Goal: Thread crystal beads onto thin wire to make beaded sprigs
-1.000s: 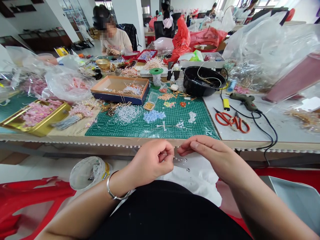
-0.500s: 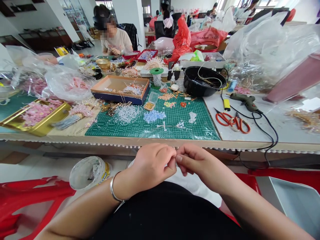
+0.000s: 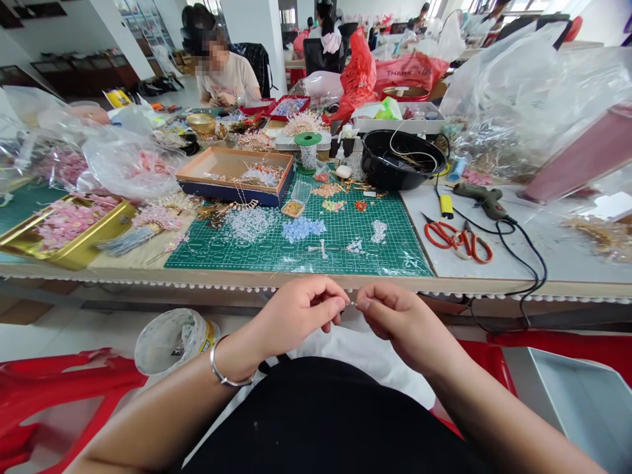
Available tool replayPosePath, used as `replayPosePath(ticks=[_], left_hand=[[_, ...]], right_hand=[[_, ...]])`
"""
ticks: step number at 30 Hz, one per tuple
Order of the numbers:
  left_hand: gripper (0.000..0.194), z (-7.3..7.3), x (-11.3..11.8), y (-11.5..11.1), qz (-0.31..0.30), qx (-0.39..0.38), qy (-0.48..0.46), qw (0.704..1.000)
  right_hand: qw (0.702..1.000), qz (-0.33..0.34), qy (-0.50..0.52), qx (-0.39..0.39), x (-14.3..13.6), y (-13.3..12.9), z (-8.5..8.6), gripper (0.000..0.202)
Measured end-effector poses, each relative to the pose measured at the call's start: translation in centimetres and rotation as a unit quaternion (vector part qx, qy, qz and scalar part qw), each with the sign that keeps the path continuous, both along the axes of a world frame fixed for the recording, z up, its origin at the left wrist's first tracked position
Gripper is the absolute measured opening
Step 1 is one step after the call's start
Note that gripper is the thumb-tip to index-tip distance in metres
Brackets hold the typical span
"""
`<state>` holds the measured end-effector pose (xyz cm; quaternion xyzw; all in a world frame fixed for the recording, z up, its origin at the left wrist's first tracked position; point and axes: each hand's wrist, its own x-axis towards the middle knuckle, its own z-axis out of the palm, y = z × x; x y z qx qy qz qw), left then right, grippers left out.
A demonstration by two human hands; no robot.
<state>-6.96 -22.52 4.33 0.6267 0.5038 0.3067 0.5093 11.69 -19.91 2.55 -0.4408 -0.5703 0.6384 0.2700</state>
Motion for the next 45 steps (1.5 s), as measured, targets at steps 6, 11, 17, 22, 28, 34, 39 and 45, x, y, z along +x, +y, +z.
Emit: replayPosePath(ticks=[6,11,17,22,28,34,39,45], left_hand=[[0.02,-0.5,-1.8,1.4,0.015,-0.015,0.021,1.0],[0.023,-2.0,-4.3,4.1,0.118,0.156,0.236,0.952],[0.022,-4.5,-3.9,8.5,0.121,0.233,0.386,0.884],[0.02,-6.3,-2.4,11.0,0.096,0.247,0.424,0.866],[0.019,-7.1,-2.1,12.0,0.082,0.243,0.423,0.869],[0.017,-6.7,-2.5,12.3,0.099,0.212,0.364,0.901],[0.007,-5.7,-3.2,12.3,0.14,0.164,0.246,0.945],[0.014,-5.1,-3.1,11.7,0.179,0.079,0.014,0.981]], right_hand=[[0.997,-0.075,-0.007,0.031,0.9,0.3,-0.7,0.02],[0.983,-0.168,0.034,0.059,3.9,0.3,-0.2,0.019],[0.963,-0.228,0.142,0.027,6.2,0.9,-0.9,0.017],[0.962,-0.235,0.141,0.004,5.4,1.3,-1.9,0.018],[0.963,-0.226,0.143,-0.016,4.7,1.5,-1.6,0.018],[0.965,-0.214,0.149,-0.022,4.3,1.6,-1.3,0.018],[0.966,-0.214,0.145,-0.014,4.4,1.4,-1.6,0.021],[0.97,-0.206,0.132,0.006,4.3,0.8,-1.9,0.014]])
